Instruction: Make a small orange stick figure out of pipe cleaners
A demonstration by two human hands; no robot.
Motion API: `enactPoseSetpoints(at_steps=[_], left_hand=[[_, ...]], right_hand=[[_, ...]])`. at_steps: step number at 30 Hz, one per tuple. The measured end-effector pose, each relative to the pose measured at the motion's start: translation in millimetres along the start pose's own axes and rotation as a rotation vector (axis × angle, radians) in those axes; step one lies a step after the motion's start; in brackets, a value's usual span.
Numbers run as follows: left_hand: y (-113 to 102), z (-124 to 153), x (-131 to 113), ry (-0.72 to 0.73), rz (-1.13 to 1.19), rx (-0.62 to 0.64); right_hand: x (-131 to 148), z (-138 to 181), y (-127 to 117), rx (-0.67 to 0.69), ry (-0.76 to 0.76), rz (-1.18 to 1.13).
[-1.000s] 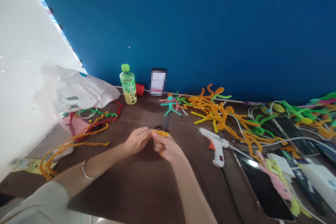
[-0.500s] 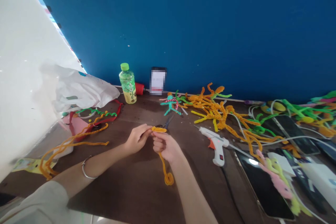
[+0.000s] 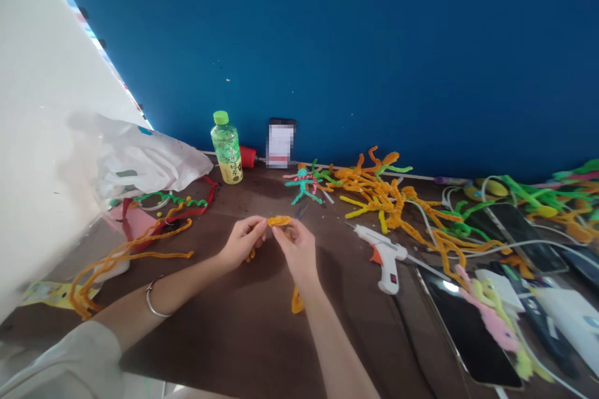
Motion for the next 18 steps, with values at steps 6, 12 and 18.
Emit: enactPoseSetpoints(at_steps=[6, 12, 18], left_hand=[[17, -1, 18, -0.186, 0.289, 0.141], [24, 1, 21, -0.222, 0.404, 0.212], [37, 7, 22, -0.334, 0.609, 0.336]], right_hand=[[14, 4, 1, 0.000, -0.102, 0.217], [18, 1, 6, 0.089, -0.132, 0.208], [24, 0, 5, 0.076, -0.211, 0.362]])
Point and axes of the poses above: each hand's wrist, its own z-axis away from the middle knuckle, its own y-axis out of the palm, x = y × z, the point moved 10 cm from there along -z, towards the middle knuckle, and after that the axes turned 1 degree about y, right-handed, at the moved point
